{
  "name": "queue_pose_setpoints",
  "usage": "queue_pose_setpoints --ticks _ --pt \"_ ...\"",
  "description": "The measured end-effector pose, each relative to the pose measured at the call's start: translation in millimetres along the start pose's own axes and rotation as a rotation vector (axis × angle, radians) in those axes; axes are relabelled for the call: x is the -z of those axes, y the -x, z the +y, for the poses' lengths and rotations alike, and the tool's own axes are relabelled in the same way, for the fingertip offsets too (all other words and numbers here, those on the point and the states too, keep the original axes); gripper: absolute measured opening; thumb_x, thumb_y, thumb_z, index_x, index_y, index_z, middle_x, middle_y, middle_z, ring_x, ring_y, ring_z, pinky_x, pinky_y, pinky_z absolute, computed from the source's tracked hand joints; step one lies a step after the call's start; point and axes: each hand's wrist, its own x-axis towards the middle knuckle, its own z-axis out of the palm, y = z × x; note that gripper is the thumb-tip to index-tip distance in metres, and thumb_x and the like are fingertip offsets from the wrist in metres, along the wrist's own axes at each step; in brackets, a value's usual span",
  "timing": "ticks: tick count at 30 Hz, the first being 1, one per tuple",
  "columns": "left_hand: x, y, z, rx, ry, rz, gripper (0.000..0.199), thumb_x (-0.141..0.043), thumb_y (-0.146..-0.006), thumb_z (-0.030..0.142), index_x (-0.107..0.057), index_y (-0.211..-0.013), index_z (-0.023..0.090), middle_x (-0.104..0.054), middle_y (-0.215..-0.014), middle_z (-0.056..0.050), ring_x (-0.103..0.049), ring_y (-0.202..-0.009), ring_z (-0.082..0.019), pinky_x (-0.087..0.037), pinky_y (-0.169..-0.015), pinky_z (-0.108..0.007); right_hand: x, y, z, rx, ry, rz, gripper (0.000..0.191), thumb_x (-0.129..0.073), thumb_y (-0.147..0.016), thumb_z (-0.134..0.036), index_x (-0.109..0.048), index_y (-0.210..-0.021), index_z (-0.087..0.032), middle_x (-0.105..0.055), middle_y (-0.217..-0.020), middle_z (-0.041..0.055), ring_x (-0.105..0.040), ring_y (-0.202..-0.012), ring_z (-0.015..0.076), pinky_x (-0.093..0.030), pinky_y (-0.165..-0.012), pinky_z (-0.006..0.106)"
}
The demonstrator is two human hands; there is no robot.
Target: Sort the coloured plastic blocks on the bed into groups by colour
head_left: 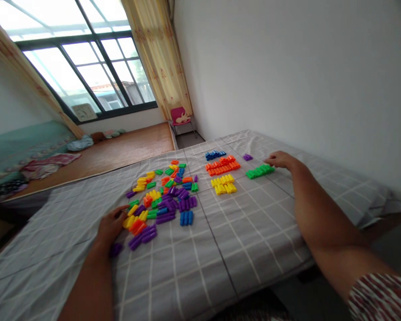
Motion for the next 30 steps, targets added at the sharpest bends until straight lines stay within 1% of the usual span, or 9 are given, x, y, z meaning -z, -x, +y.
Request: queue_pose_setpoints --ticks 5,8,10,15,18,21,24,27,30 --pt "-1.3 9 9 -0.010 0.005 0.006 0.047 -0.045 -0.080 0.040 -0.069 -0.114 0.016 -0.071 -0.084 -0.004 -0.062 -0.073 -0.017 -0.044 -0.062 -0.023 -11 -4 -5 0.066 -0.024 0.406 0.037 -0.054 -0.081 -0.051 -0.060 -0.059 -0.021 -0.066 -0.066 0.0071 -0.059 -0.066 0.0214 -0.040 -0.062 0.032" --pt "-3.6 11 11 0.013 0.027 0.011 0.044 -0.045 -0.082 0.037 -0.069 -0.114 0.017 -0.070 -0.082 -0.003 -0.060 -0.070 -0.016 -0.042 -0.060 -0.022 -19 2 -42 0.218 -0.125 0.533 0.034 -0.051 -0.083 -0.051 -0.060 -0.069 -0.022 -0.066 -0.069 0.0063 -0.059 -0.066 0.0211 -0.041 -0.063 0.032" --pt "-5.4 11 11 0.019 0.037 0.014 0.043 -0.046 -0.082 0.035 -0.069 -0.113 0.018 -0.071 -0.083 -0.003 -0.059 -0.069 -0.015 -0.041 -0.060 -0.023 -25 13 -86 0.365 -0.164 0.461 0.033 -0.049 -0.085 -0.050 -0.062 -0.076 -0.021 -0.066 -0.070 0.0059 -0.058 -0.064 0.0189 -0.041 -0.063 0.030" --pt "-11.5 10 8 -0.003 0.064 0.063 0.036 -0.049 -0.083 0.030 -0.072 -0.109 0.020 -0.072 -0.091 -0.005 -0.061 -0.075 -0.016 -0.043 -0.066 -0.023 -60 42 -219 0.841 -0.047 0.011 0.027 -0.053 -0.086 -0.042 -0.068 -0.094 -0.020 -0.071 -0.081 0.0037 -0.061 -0.071 0.0161 -0.043 -0.068 0.025" --pt "-14.7 10 6 0.003 0.083 0.065 0.035 -0.050 -0.084 0.027 -0.071 -0.110 0.020 -0.072 -0.092 -0.005 -0.062 -0.077 -0.016 -0.043 -0.067 -0.022 -94 38 -286 0.992 0.045 -0.065 0.025 -0.054 -0.086 -0.033 -0.069 -0.101 -0.019 -0.072 -0.092 0.0048 -0.064 -0.077 0.0169 -0.045 -0.073 0.026" --pt "-16.6 9 5 0.013 0.096 0.063 0.034 -0.051 -0.084 0.025 -0.071 -0.110 0.020 -0.072 -0.091 -0.005 -0.062 -0.077 -0.016 -0.043 -0.067 -0.023 -128 17 -341 0.974 0.125 -0.008 0.029 -0.055 -0.085 -0.021 -0.068 -0.110 -0.017 -0.071 -0.109 0.0075 -0.064 -0.095 0.0196 -0.045 -0.085 0.027" --pt "-17.3 9 4 0.029 0.118 0.055 0.033 -0.051 -0.084 0.025 -0.072 -0.109 0.021 -0.072 -0.087 -0.004 -0.061 -0.077 -0.016 -0.042 -0.067 -0.023 -156 -7 -384 0.864 0.236 0.010 0.036 -0.051 -0.088 -0.021 -0.064 -0.122 -0.019 -0.067 -0.122 0.0076 -0.061 -0.107 0.0202 -0.043 -0.091 0.027" --pt "-17.3 8 3 0.034 0.136 0.049 0.033 -0.051 -0.083 0.024 -0.072 -0.108 0.021 -0.071 -0.085 -0.004 -0.060 -0.075 -0.015 -0.041 -0.064 -0.023 -179 -24 -411 0.784 0.359 -0.025 0.041 -0.051 -0.090 -0.028 -0.059 -0.130 -0.020 -0.065 -0.125 0.0085 -0.060 -0.111 0.0217 -0.045 -0.091 0.028" --pt "-17.2 6 3 0.050 0.144 0.038 0.034 -0.050 -0.082 0.023 -0.072 -0.108 0.022 -0.071 -0.087 -0.003 -0.060 -0.072 -0.014 -0.039 -0.062 -0.023 -194 -34 -423 0.770 0.416 -0.044 0.040 -0.057 -0.086 -0.030 -0.063 -0.124 -0.020 -0.066 -0.122 0.0106 -0.060 -0.111 0.0248 -0.046 -0.090 0.030"
